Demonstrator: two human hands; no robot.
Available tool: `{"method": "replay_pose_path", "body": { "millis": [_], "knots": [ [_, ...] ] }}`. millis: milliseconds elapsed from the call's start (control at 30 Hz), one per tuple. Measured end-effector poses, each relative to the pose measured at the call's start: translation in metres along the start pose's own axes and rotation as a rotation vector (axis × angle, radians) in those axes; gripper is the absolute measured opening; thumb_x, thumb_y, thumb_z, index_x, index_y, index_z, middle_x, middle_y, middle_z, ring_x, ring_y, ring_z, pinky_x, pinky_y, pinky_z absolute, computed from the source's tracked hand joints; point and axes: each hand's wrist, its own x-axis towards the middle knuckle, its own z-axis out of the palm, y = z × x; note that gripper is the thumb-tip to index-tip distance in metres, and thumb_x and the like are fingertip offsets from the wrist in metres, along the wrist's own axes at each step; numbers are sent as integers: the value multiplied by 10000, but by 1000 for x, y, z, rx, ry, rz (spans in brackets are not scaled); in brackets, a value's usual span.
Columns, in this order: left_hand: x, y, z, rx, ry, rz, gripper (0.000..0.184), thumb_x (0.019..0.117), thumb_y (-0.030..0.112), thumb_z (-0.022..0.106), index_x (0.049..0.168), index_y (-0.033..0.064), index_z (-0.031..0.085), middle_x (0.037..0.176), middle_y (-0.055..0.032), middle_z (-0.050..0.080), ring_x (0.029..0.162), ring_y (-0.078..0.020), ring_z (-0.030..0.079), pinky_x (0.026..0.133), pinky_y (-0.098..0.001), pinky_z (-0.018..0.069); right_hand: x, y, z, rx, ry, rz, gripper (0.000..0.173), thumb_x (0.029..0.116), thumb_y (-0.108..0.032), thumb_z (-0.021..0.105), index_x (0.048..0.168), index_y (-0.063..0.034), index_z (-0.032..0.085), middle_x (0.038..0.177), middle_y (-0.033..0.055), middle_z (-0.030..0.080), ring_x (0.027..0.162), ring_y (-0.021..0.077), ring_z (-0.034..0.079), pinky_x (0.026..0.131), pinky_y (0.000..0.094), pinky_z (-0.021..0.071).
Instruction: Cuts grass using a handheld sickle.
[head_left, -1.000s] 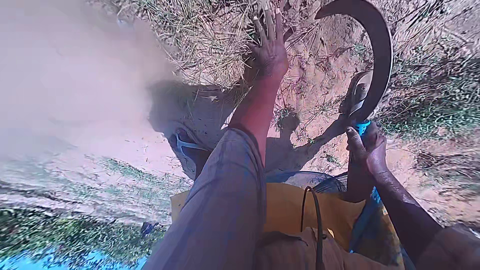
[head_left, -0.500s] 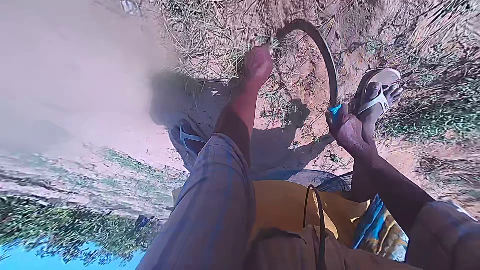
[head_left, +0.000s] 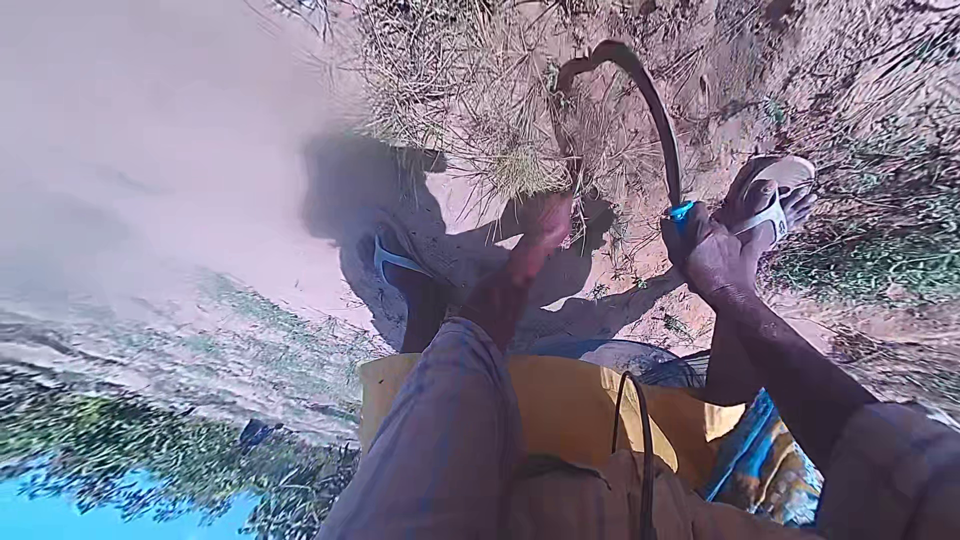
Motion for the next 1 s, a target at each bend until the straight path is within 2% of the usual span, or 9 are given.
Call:
{"method": "replay_pose_path", "body": {
  "millis": [167,333,433,533,600,667,733,867,1000],
  "knots": [
    [-80,-62,93,62,-380,-41,364,1083,96,411,1400,18,572,1329,-274,626,1257,-463,598,998,-633,486,-89,35,19,-96,-330,257,548,1088,-391,478,1449,22,486,1206,308,670,1144,482,653,958,634,479],
    [-110,-37,57,88,-603,-156,411,1030,186,569,1334,-90,583,1452,-313,503,1350,-484,498,1051,-646,447,-104,63,17,247,-39,187,522,1056,-374,535,1339,63,562,942,267,690,828,426,690,772,616,525],
    [-98,14,-23,115,-387,-41,459,1061,370,546,1137,-61,684,1212,-274,663,1188,-434,626,945,-623,484,-91,64,27,425,133,65,580,1031,-422,515,1293,94,567,829,152,674,679,242,669,674,471,565],
    [-51,50,-59,42,-8,129,410,1085,306,496,1283,-29,624,1306,-256,627,1244,-442,595,959,-613,489,-83,48,31,555,161,45,543,1038,-387,528,1265,106,546,798,87,630,644,133,624,655,362,555],
    [-3,63,-56,-26,175,180,512,1015,158,602,1492,18,482,1529,-241,461,1407,-455,442,1043,-607,449,-78,43,35,612,181,25,508,1034,-356,535,1253,102,550,788,81,623,635,116,614,649,342,549],
    [36,79,-50,-79,231,138,891,875,34,721,1636,104,262,1682,-221,221,1503,-478,291,1092,-616,426,-76,44,36,647,191,4,496,1033,-377,527,1230,77,557,765,34,607,617,68,602,624,289,546],
    [61,91,-40,-59,261,119,953,890,114,732,1665,162,179,1711,-237,90,1524,-491,223,1146,-593,368,-78,49,33,655,172,11,501,1032,-408,515,1205,59,565,742,2,600,610,46,601,612,271,546],
    [75,101,-35,18,248,167,513,1048,284,546,1536,136,487,1716,-222,90,1579,-426,106,1219,-593,230,-77,70,29,605,194,13,523,1027,-434,517,1174,65,574,727,1,613,599,58,624,608,282,564],
    [52,83,-32,-185,236,155,395,1107,222,397,1284,-11,662,1490,-237,496,1427,-402,425,1175,-542,341,-79,84,28,569,173,49,556,1019,-437,516,1209,83,564,759,38,623,622,89,628,625,318,560]
  ]
}}
